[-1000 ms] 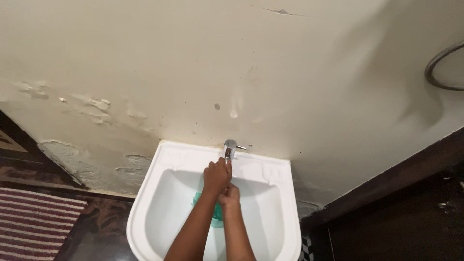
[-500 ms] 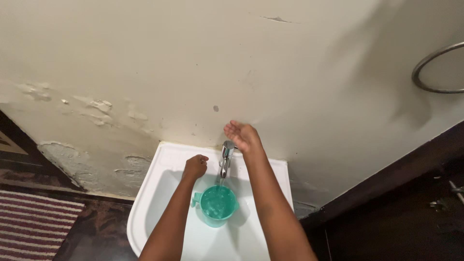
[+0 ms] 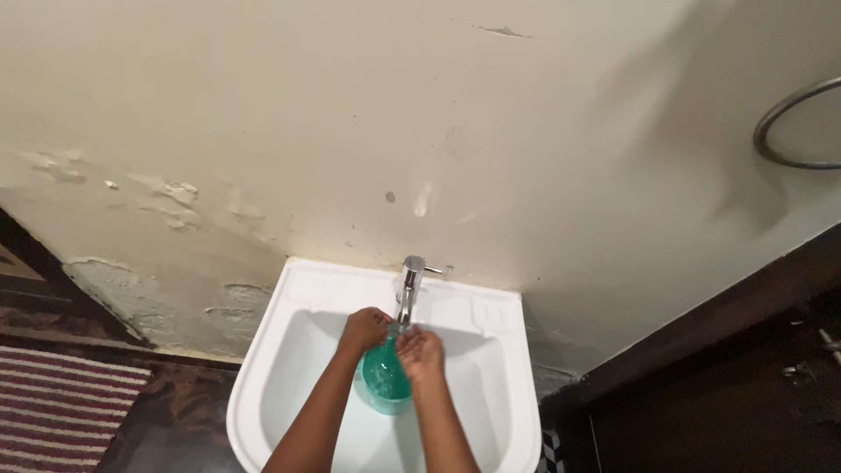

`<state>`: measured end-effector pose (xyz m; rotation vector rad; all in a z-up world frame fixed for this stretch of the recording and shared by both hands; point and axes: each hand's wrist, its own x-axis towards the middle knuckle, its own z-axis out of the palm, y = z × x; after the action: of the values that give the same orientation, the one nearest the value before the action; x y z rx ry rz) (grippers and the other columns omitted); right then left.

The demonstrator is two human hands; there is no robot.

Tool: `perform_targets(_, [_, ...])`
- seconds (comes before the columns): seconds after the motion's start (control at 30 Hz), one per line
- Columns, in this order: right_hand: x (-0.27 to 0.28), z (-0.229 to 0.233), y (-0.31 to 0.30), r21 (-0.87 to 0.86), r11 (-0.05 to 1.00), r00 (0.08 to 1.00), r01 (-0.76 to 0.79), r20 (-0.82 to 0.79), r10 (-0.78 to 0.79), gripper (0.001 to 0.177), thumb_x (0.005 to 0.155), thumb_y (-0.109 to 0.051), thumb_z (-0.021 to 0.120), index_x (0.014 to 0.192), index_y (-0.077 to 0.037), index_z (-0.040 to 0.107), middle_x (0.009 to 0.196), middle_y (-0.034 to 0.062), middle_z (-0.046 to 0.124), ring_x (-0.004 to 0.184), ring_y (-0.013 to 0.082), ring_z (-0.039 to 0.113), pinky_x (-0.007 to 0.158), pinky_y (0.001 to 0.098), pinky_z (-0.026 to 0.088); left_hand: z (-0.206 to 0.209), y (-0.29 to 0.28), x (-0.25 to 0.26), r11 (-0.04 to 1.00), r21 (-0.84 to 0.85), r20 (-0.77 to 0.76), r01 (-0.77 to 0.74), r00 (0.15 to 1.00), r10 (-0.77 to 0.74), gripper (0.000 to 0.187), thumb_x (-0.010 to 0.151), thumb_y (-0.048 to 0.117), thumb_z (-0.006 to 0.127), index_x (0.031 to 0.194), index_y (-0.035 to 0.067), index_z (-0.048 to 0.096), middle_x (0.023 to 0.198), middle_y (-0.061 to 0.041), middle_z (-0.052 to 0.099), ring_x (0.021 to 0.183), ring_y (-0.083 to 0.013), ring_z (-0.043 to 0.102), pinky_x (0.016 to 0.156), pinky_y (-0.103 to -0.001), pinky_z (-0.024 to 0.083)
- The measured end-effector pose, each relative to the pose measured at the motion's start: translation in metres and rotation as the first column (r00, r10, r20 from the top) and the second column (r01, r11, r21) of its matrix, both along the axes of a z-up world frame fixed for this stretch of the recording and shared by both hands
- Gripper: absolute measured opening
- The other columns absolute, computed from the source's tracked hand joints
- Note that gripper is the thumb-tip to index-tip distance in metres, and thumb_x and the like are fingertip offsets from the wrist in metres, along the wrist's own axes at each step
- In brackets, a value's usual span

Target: The person washes the surface of a sink and a small plastic cup using their hands under running water.

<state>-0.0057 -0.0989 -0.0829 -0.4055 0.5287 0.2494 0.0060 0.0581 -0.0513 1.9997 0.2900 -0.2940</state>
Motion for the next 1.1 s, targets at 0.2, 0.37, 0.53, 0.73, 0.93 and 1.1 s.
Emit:
perform_targets(0.2, [0.002,-0.013,0.033,0.189,0.981,0.982,0.034,-0.187,0.002,0.018,0.096,-0.003,0.043,0.098,0.007,0.057,0.092,0.0208,0.065,0.078,0.0304,0.065,0.074,0.0427,0.054,-0.008,0.003,-0.007,0.993,0.06,0.231,-0.104,0.969,0.087,0.019,0.08,0.016,0.072,0.095,0.01,0.081,0.089,-0.008,0.079,0.083,-0.0175,0.076,0.08,-0.032,0.06])
perform_targets(0.37, [0.0,0.0,0.02,0.427,0.899,0.982,0.1,-0.187,-0.021,0.021,0.097,0.001,0.039,0.106,0.011,0.055,0.093,0.0207,0.063,0.076,0.03,0.063,0.075,0.0419,0.056,-0.031,0.001,0.0,0.986,-0.141,0.114,-0.089,0.988,0.105,0.016,0.08,0.015,0.077,0.094,0.007,0.079,0.085,-0.008,0.078,0.079,-0.0169,0.074,0.074,-0.03,0.059])
perform_targets(0.53, [0.005,0.019,-0.02,0.471,0.851,0.967,0.23,-0.209,-0.146,0.023,0.097,-0.002,0.037,0.091,0.001,0.058,0.086,0.0129,0.063,0.075,0.0265,0.063,0.075,0.0418,0.056,-0.059,-0.025,0.0,0.936,-0.351,-0.1,-0.012,0.995,-0.025,0.017,0.082,0.005,0.079,0.097,-0.004,0.078,0.079,-0.009,0.075,0.071,-0.0197,0.071,0.061,-0.03,0.058])
perform_targets(0.73, [0.083,0.124,-0.031,-0.11,0.989,0.95,-0.097,0.285,0.125,0.022,0.108,-0.01,0.044,0.115,0.003,0.06,0.1,0.0176,0.065,0.095,0.028,0.064,0.091,0.0459,0.059,-0.066,-0.051,0.011,0.803,-0.582,-0.216,-0.127,0.976,-0.002,0.023,0.097,0.001,0.048,0.111,-0.004,0.066,0.075,-0.01,0.072,0.062,-0.0188,0.071,0.06,-0.032,0.064])
perform_targets(0.93, [0.076,0.233,-0.033,-0.691,0.713,0.863,-0.123,0.28,0.42,0.041,0.1,-0.02,0.048,0.138,-0.008,0.056,0.131,0.0117,0.061,0.109,0.024,0.063,0.092,0.0415,0.052,-0.011,-0.055,0.007,0.987,-0.16,-0.2,0.006,0.979,-0.038,0.011,0.093,0.015,0.073,0.096,0.004,0.072,0.072,-0.011,0.064,0.058,-0.021,0.059,0.056,-0.041,0.052])
perform_targets(1.1, [0.065,0.131,-0.088,-0.941,0.184,0.881,0.284,0.332,0.337,0.032,0.098,-0.022,0.056,0.124,-0.009,0.068,0.13,0.0122,0.07,0.112,0.0257,0.067,0.099,0.0398,0.053,0.032,-0.014,-0.011,0.922,0.322,0.284,0.216,0.907,-0.311,0.017,0.083,0.011,0.07,0.096,0.01,0.08,0.091,-0.015,0.078,0.082,-0.0314,0.074,0.08,-0.043,0.058])
